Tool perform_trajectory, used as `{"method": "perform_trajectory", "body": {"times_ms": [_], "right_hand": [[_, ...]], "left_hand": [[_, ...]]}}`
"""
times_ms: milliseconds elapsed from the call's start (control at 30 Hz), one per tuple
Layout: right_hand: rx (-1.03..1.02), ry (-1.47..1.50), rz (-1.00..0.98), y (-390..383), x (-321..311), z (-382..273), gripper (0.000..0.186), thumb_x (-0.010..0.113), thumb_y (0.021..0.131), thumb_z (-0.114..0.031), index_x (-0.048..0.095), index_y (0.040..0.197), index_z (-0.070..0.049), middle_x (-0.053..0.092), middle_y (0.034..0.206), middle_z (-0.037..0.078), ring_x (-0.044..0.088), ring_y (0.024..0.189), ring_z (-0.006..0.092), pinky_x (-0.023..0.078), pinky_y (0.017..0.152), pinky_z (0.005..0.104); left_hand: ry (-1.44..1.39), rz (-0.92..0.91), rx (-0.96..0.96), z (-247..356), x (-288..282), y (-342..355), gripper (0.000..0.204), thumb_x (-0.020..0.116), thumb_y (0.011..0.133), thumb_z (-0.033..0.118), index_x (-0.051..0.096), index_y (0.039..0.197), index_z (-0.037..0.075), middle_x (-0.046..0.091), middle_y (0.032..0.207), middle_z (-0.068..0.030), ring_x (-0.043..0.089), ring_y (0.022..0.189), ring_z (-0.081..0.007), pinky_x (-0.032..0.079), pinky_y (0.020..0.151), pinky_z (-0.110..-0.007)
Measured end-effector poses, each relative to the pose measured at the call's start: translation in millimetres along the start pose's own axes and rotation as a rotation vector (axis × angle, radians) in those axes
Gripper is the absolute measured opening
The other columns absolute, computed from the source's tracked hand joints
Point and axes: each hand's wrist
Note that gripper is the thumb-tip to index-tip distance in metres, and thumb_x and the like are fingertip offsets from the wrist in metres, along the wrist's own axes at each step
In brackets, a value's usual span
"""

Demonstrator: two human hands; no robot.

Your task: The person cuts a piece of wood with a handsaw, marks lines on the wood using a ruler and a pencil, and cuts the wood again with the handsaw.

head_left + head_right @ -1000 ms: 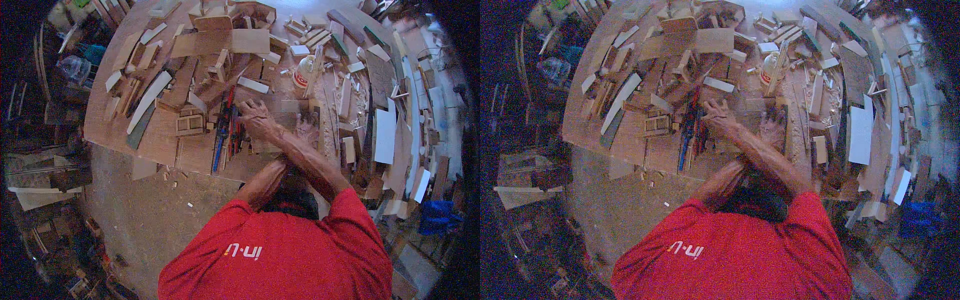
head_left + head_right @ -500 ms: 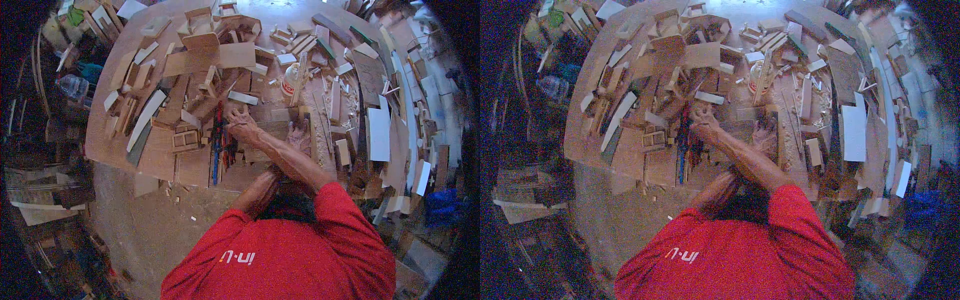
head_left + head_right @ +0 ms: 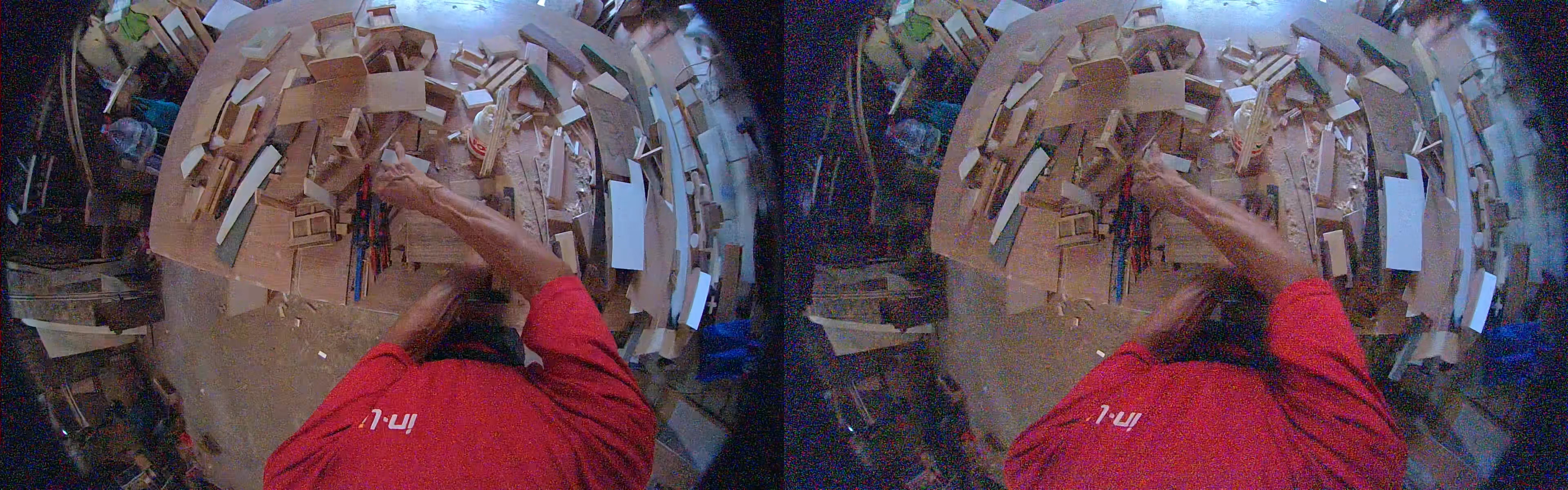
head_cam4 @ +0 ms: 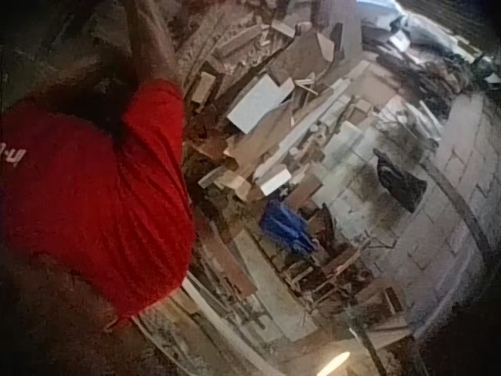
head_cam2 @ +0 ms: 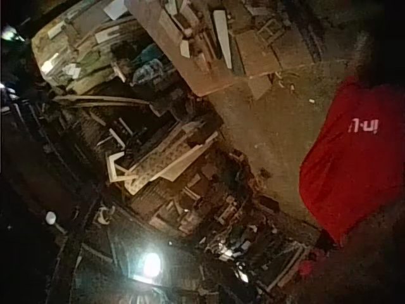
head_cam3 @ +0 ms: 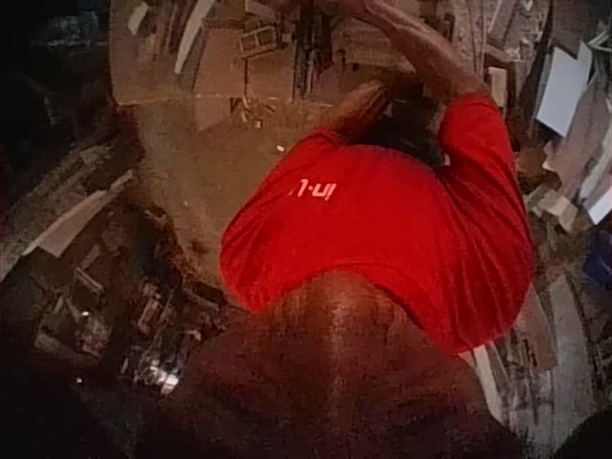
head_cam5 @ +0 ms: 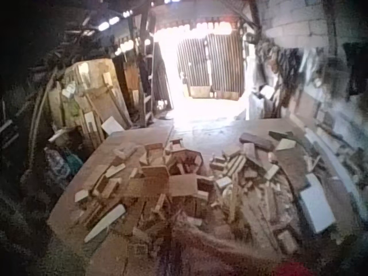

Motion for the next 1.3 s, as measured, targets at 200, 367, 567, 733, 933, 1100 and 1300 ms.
{"method": "perform_trajectory", "body": {"times_ms": [200, 367, 567, 733, 933, 1100, 1300], "right_hand": [[0.131, 0.328, 0.406, -53.8, -75.1, 0.8, 0.019, 0.06, 0.079, -0.028, 0.057, 0.079, -0.01, 0.055, 0.084, 0.006, 0.055, 0.079, 0.0257, 0.043, 0.071, 0.0417], [0.539, 0.982, 0.654, -182.6, -147.8, 6.7, 0.016, 0.061, 0.08, -0.014, 0.062, 0.094, -0.005, 0.06, 0.085, 0.008, 0.058, 0.081, 0.0176, 0.046, 0.071, 0.0293], [1.354, 1.235, 0.907, -307.3, -124.9, -16.4, 0.024, 0.056, 0.084, -0.011, 0.057, 0.106, -0.002, 0.061, 0.091, 0.006, 0.057, 0.075, 0.0113, 0.047, 0.068, 0.0231], [1.48, 1.532, 1.139, -349.0, -84.4, -46.5, 0.024, 0.05, 0.087, -0.007, 0.056, 0.109, -0.002, 0.06, 0.088, 0.007, 0.057, 0.075, 0.0107, 0.047, 0.067, 0.0228], [1.252, 1.751, 1.515, -361.9, -74.9, -63.2, 0.025, 0.05, 0.089, -0.013, 0.056, 0.111, -0.002, 0.061, 0.089, 0.003, 0.057, 0.071, 0.0112, 0.05, 0.065, 0.0234], [1.52, 1.317, 1.386, -360.9, -74.1, -65.2, 0.02, 0.053, 0.088, -0.018, 0.059, 0.1, -0.003, 0.061, 0.08, 0.001, 0.055, 0.067, 0.0099, 0.046, 0.059, 0.0211], [1.715, 1.038, 1.136, -352.2, -64.8, -61.8, 0.027, 0.055, 0.086, -0.031, 0.062, 0.086, -0.005, 0.057, 0.068, -0.001, 0.05, 0.06, 0.0069, 0.039, 0.054, 0.0218]], "left_hand": [[0.048, 0.112, 0.149, 10.8, 1.3, 43.4, 0.04, 0.057, 0.075, 0.019, 0.052, 0.113, 0.009, 0.047, 0.12, -0.0106, 0.044, 0.108, -0.0289, 0.034, 0.092, -0.048], [0.013, 0.226, 0.292, 3.5, 16.9, 87.0, 0.04, 0.057, 0.075, 0.018, 0.053, 0.113, 0.008, 0.048, 0.118, -0.0111, 0.045, 0.106, -0.029, 0.035, 0.092, -0.048], [0.321, 0.215, 0.406, 3.9, 22.5, 108.7, 0.04, 0.057, 0.072, 0.021, 0.054, 0.108, 0.007, 0.048, 0.115, -0.0129, 0.044, 0.105, -0.0303, 0.035, 0.089, -0.049], [0.69, 0.148, 0.531, 13.5, 13.1, 111.0, 0.042, 0.058, 0.066, 0.027, 0.057, 0.1, 0.002, 0.047, 0.11, -0.0138, 0.042, 0.106, -0.0312, 0.036, 0.086, -0.048], [0.688, 0.086, 0.54, 15.9, 2.8, 107.4, 0.061, 0.069, 0.053, 0.032, 0.055, 0.106, 0.004, 0.043, 0.118, -0.0159, 0.035, 0.116, -0.0371, 0.03, 0.094, -0.051], [0.574, 0.006, 0.474, 25.1, -1.4, 104.1, 0.07, 0.074, 0.047, 0.032, 0.054, 0.109, 0.004, 0.04, 0.122, -0.0151, 0.032, 0.119, -0.0381, 0.028, 0.097, -0.051], [0.714, -0.065, 0.332, 37.7, 0.9, 109.4, 0.071, 0.072, 0.051, 0.031, 0.051, 0.112, 0.002, 0.038, 0.125, -0.0139, 0.03, 0.121, -0.0381, 0.026, 0.098, -0.054]]}}
Point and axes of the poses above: each hand's wrist, its own y-axis towards the middle knuckle, its own x-axis out of the palm, z = x × y
